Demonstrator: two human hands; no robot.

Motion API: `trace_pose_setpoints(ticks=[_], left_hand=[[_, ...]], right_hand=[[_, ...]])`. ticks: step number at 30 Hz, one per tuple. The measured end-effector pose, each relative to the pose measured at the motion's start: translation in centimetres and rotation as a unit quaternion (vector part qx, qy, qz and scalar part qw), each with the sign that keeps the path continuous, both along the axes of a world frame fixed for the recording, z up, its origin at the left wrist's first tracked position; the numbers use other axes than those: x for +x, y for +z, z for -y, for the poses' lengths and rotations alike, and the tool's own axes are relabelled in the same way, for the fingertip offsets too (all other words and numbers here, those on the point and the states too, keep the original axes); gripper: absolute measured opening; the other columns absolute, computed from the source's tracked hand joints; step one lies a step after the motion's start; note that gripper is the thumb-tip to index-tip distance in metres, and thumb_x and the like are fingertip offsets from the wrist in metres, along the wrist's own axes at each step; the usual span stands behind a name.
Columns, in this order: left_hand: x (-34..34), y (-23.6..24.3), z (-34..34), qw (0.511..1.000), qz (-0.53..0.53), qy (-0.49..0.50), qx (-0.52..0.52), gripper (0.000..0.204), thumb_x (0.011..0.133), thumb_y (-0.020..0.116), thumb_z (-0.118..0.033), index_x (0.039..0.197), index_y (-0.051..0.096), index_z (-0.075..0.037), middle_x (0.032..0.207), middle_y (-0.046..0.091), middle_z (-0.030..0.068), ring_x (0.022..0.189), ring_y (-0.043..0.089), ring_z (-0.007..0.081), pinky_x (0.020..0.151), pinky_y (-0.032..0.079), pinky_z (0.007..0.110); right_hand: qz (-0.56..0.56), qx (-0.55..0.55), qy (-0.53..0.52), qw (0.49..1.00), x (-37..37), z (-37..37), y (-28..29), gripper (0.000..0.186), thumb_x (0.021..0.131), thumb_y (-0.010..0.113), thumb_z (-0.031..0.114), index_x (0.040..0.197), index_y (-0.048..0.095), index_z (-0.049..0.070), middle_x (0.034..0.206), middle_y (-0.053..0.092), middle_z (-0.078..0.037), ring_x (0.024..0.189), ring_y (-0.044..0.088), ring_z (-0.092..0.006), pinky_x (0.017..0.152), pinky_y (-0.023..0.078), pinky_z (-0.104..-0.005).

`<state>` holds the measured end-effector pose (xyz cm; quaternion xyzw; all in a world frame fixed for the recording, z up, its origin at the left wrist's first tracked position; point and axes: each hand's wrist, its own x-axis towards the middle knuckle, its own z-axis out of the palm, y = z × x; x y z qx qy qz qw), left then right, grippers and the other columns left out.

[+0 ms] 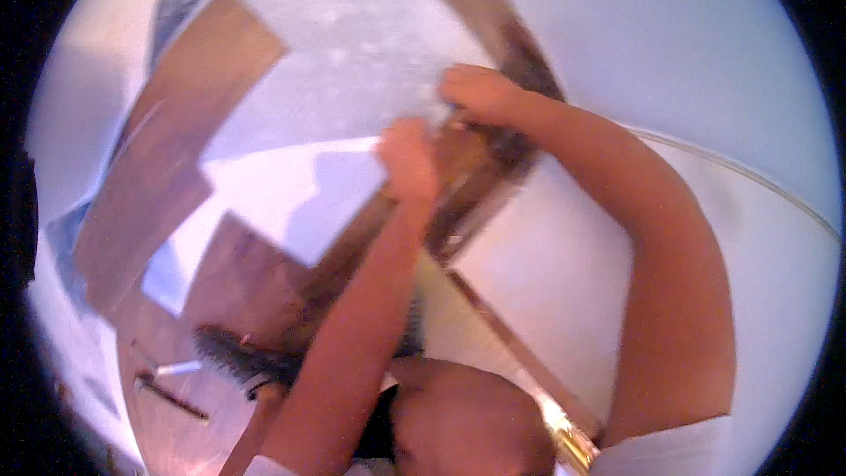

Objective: The person fits flooring planks into place against a wall and a corner, using a square to measure and a hammer to tap the pieces into alignment. They use a pencil to mark the planks.

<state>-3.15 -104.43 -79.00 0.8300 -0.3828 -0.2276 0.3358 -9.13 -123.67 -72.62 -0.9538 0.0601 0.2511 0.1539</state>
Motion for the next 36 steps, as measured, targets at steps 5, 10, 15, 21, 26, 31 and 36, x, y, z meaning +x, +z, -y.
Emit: trace_pose_setpoints(ticks=[5, 10, 15, 21, 26, 31, 36], left_hand=[[0.1, 1.5, -1.0, 0.984, -0.100, -0.015, -0.148, 0.017, 0.086, 0.062, -0.021, 0.079, 0.064, -0.005, 0.084, 0.065, 0.0211, 0.082, 0.063, 0.0424, 0.075, 0.049, 0.054], [15.6, 7.2, -17.6, 0.924, -0.001, -0.352, -0.153, 0.017, 0.085, 0.063, -0.022, 0.087, 0.064, -0.005, 0.093, 0.067, 0.0151, 0.095, 0.065, 0.0342, 0.083, 0.051, 0.050], [31.1, 10.2, -41.5, 0.896, 0.090, -0.275, 0.335, 0.031, 0.087, 0.061, -0.013, 0.116, 0.061, -0.004, 0.114, 0.064, 0.0187, 0.105, 0.062, 0.0384, 0.090, 0.052, 0.048], [32.3, 8.6, -63.8, 0.859, 0.211, -0.314, 0.346, 0.034, 0.088, 0.057, -0.013, 0.121, 0.059, -0.002, 0.125, 0.058, 0.0176, 0.120, 0.052, 0.0379, 0.102, 0.045, 0.048], [29.3, 6.6, -65.4, 0.874, 0.245, -0.242, 0.344, 0.036, 0.087, 0.058, -0.011, 0.122, 0.059, -0.002, 0.125, 0.056, 0.0180, 0.122, 0.050, 0.0391, 0.104, 0.043, 0.049], [31.0, 6.7, -63.3, 0.873, 0.259, -0.248, 0.331, 0.040, 0.082, 0.059, -0.008, 0.122, 0.057, 0.000, 0.120, 0.054, 0.0207, 0.113, 0.052, 0.0396, 0.099, 0.044, 0.050], [33.5, 9.8, -59.4, 0.918, 0.245, -0.112, 0.291, 0.044, 0.076, 0.062, -0.001, 0.120, 0.056, 0.000, 0.117, 0.053, 0.0208, 0.109, 0.053, 0.0413, 0.095, 0.046, 0.048]], right_hand=[[-0.196, -0.146, -0.034, 0.969, -0.3, 0.1, 0.5, 0.015, 0.084, 0.067, 0.015, 0.095, 0.069, 0.005, 0.103, 0.068, -0.018, 0.102, 0.065, -0.0378, 0.088, 0.053, -0.0488], [-0.205, -0.097, 0.076, 0.971, 3.4, -6.4, 4.8, 0.025, 0.089, 0.068, 0.029, 0.093, 0.069, 0.004, 0.091, 0.070, -0.017, 0.091, 0.069, -0.0376, 0.080, 0.055, -0.0492], [-0.064, 0.020, 0.145, 0.987, 8.7, -12.7, 6.0, 0.028, 0.092, 0.065, 0.032, 0.089, 0.065, 0.003, 0.087, 0.068, -0.019, 0.085, 0.066, -0.0403, 0.076, 0.053, -0.0518], [0.045, 0.091, 0.178, 0.979, 17.5, -21.5, 5.8, 0.030, 0.093, 0.065, 0.032, 0.084, 0.062, 0.004, 0.083, 0.066, -0.019, 0.083, 0.065, -0.0405, 0.074, 0.052, -0.0518], [0.094, 0.126, 0.132, 0.979, 24.7, -26.7, 6.3, 0.030, 0.094, 0.063, 0.033, 0.085, 0.063, 0.005, 0.084, 0.067, -0.018, 0.081, 0.066, -0.0387, 0.071, 0.052, -0.0513], [0.191, 0.194, 0.128, 0.954, 25.3, -30.2, 4.4, 0.029, 0.095, 0.061, 0.033, 0.088, 0.064, 0.005, 0.085, 0.067, -0.018, 0.080, 0.067, -0.0383, 0.073, 0.053, -0.0500], [0.131, 0.274, 0.071, 0.950, 23.8, -35.7, 5.1, 0.023, 0.095, 0.058, 0.027, 0.093, 0.065, 0.005, 0.097, 0.066, -0.017, 0.097, 0.064, -0.0357, 0.085, 0.051, -0.0477]])
